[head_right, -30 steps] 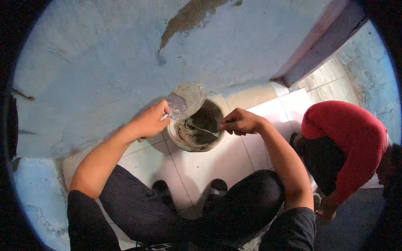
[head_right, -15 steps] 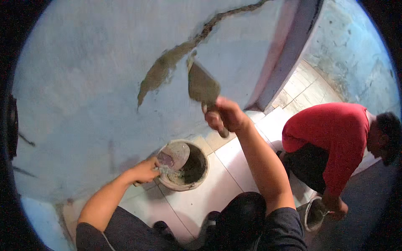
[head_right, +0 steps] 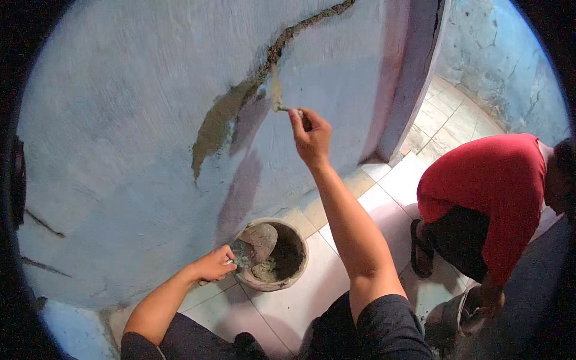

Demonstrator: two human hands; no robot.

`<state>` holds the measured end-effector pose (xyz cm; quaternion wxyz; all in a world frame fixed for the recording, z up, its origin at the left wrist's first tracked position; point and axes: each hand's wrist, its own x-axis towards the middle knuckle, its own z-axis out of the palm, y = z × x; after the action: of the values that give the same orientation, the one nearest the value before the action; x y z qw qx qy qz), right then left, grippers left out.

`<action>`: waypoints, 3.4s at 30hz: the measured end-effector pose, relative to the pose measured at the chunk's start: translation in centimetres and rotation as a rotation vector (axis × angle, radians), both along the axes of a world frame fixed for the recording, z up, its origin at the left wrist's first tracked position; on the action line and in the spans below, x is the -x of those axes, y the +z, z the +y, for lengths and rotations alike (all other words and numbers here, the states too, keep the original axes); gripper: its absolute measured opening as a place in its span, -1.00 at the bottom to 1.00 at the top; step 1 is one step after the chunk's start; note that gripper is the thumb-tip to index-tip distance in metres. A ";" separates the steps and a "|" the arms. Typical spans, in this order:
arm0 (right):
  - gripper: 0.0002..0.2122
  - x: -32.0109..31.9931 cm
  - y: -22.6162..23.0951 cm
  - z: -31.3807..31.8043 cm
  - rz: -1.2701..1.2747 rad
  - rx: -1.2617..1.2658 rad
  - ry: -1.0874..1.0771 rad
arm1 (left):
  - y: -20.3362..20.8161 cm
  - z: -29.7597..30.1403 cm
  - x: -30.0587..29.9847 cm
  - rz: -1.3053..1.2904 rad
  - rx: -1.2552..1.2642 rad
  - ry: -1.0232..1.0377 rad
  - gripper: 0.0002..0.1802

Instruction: The person patches a vertical crack in a cement wall by applying wet mortar mix from a bucket into the crack with a trowel.

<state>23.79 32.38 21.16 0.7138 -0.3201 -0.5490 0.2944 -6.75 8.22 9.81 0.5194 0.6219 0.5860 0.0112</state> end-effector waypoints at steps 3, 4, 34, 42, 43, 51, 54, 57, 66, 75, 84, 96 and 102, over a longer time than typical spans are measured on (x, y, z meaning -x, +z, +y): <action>-0.78 1.7 -0.6 -0.2 -0.234 -0.116 -0.215 | -1.2 0.0 0.4 -0.034 0.007 0.030 -0.59; -0.78 2.2 -0.6 -0.4 -0.230 -0.115 -0.209 | -1.3 0.1 0.3 -0.075 -0.004 0.022 -0.58; -0.85 2.0 -1.2 -1.3 -0.415 -0.178 -0.535 | -1.9 0.3 0.1 -0.086 0.021 -0.011 -0.56; -0.79 0.7 -0.3 -0.5 -0.271 -0.131 -0.458 | -1.5 0.2 -0.1 -0.020 -0.124 -0.084 -0.54; -0.78 0.9 0.2 -0.6 -0.267 -0.080 -0.435 | -1.5 0.2 -0.1 -0.019 -0.136 -0.085 -0.54; -0.79 1.8 0.1 -0.8 -0.287 -0.068 -0.365 | 1.7 0.1 -1.8 0.039 0.071 -0.008 -0.54; -0.80 1.8 -0.2 -1.2 -0.341 -0.111 -0.376 | 2.0 0.2 -1.9 0.054 0.081 0.001 -0.54; -0.82 1.9 -1.1 -1.2 -0.387 -0.191 -0.400 | 0.7 0.2 -1.3 0.040 -0.013 -0.038 -0.54; -0.81 0.8 -0.3 -0.6 -0.330 -0.234 -0.492 | -0.1 0.1 -1.3 0.017 -0.026 -0.034 -0.54; -0.81 1.9 0.5 -1.3 -0.326 -0.157 -0.354 | 0.5 0.6 -1.8 0.046 0.039 -0.056 -0.52; -0.83 2.0 -1.7 -1.6 -0.402 -0.197 -0.369 | -1.1 0.3 -1.0 -0.040 -0.010 -0.065 -0.56; -0.81 2.8 -1.3 -1.4 -0.355 -0.239 -0.419 | -0.2 0.1 -1.3 -0.036 0.006 -0.055 -0.57; -0.82 2.5 -1.3 -1.3 -0.336 -0.241 -0.413 | -0.9 0.2 -0.7 0.014 -0.031 -0.108 -0.58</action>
<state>21.33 31.05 19.90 0.6905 -0.3822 -0.6139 0.0186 -6.05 8.46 8.94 0.5053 0.6607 0.5549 -0.0122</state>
